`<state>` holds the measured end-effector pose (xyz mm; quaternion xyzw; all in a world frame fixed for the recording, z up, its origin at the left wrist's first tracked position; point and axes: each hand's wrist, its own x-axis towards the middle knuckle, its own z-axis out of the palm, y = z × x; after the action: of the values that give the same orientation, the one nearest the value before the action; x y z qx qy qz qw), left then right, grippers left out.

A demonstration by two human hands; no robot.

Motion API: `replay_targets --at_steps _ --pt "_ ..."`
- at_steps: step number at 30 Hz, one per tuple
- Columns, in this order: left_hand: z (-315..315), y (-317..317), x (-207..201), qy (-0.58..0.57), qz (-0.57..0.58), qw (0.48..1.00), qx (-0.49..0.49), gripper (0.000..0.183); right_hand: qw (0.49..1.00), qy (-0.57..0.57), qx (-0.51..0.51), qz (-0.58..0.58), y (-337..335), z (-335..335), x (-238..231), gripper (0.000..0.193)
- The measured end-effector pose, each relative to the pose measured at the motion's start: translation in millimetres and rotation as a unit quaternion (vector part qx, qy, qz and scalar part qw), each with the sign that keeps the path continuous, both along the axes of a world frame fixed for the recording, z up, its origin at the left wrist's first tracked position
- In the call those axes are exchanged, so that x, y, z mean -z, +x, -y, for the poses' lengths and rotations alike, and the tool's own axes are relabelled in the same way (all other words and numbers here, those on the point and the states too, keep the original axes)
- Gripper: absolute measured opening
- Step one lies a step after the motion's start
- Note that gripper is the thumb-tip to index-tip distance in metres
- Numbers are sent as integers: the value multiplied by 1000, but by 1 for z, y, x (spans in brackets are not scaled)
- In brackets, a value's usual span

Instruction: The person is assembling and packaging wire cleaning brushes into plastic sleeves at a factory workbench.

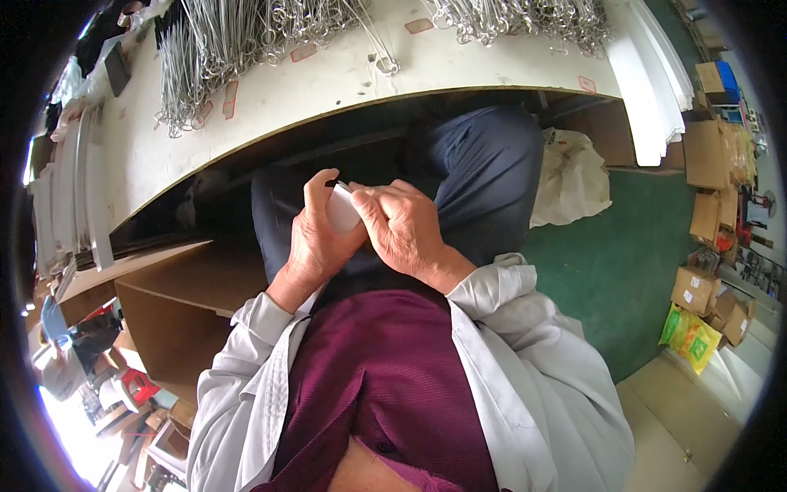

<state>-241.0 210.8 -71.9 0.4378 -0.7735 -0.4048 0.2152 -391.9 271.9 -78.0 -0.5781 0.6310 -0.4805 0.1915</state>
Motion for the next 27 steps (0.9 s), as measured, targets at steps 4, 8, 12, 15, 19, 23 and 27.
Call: replay_targets --at_steps 4,8,12,15,19,23,27 --pt "-2 2 6 -19 29 999 10 76 980 108 -4 166 7 -2 1 25" --pt "-3 5 11 -41 47 998 12 75 977 103 4 188 10 3 3 20" --pt "-6 4 17 -105 50 993 2 68 939 228 27 256 -3 6 0 15" --pt "-7 4 17 -113 62 992 -11 60 904 209 -31 370 0 6 2 12" --pt "-8 3 17 -111 48 992 -19 57 894 204 21 398 10 4 6 11" --pt "-8 3 15 -122 46 991 -21 56 879 237 29 412 3 6 4 12" --pt "-10 3 15 -94 50 994 -21 59 851 231 22 470 -1 7 10 15"
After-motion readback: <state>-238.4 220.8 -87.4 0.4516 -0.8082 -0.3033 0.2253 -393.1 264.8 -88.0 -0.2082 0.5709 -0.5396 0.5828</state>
